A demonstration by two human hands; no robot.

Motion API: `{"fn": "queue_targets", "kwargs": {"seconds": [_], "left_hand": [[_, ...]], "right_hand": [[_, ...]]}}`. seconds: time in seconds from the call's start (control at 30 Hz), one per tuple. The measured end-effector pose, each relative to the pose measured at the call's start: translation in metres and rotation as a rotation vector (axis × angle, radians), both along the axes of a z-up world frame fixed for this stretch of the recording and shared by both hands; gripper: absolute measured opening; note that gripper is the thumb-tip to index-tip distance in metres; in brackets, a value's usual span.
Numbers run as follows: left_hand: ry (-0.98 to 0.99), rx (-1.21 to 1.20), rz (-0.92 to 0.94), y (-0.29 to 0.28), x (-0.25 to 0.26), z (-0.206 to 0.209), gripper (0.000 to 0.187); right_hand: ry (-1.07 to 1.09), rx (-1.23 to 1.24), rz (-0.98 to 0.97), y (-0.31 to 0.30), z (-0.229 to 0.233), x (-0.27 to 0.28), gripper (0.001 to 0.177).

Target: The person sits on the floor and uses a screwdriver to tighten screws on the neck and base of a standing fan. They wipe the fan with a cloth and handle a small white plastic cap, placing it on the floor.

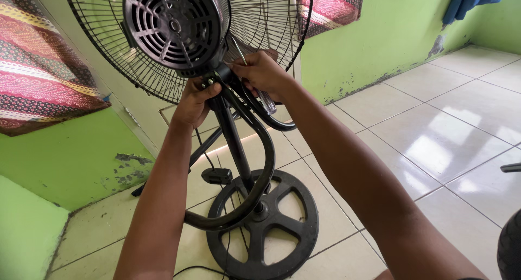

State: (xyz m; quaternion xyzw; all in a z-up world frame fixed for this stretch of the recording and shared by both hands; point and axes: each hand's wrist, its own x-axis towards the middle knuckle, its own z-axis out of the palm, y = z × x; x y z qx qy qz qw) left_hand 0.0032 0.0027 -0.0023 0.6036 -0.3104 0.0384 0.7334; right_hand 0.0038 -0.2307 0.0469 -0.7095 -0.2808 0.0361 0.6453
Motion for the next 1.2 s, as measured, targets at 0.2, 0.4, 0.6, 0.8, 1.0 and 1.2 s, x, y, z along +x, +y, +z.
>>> {"fn": "queue_targets", "kwargs": {"seconds": [0.2, 0.4, 0.6, 0.8, 1.0, 1.2], "left_hand": [[-0.030, -0.002, 0.017, -0.003, -0.002, 0.004, 0.034], [-0.014, 0.039, 0.049, -0.004, -0.009, 0.005, 0.034], [0.000, 0.014, 0.076, -0.010, -0.018, 0.008, 0.045], [-0.007, 0.020, 0.191, -0.016, -0.027, 0.013, 0.053], [0.022, 0.069, 0.358, -0.028, -0.025, 0.015, 0.055], [0.084, 0.119, 0.565, -0.043, -0.038, 0.029, 0.059]], "right_hand": [[0.025, 0.036, 0.025, -0.002, 0.003, 0.001, 0.025], [0.009, 0.109, 0.120, 0.000, 0.000, 0.005, 0.023], [0.065, 0.050, 0.042, -0.001, 0.001, 0.006, 0.021], [0.021, 0.045, 0.029, 0.001, 0.003, 0.011, 0.020], [-0.045, 0.062, -0.035, 0.002, 0.001, 0.002, 0.019], [-0.245, 0.013, -0.258, 0.007, 0.001, -0.018, 0.016]]}}
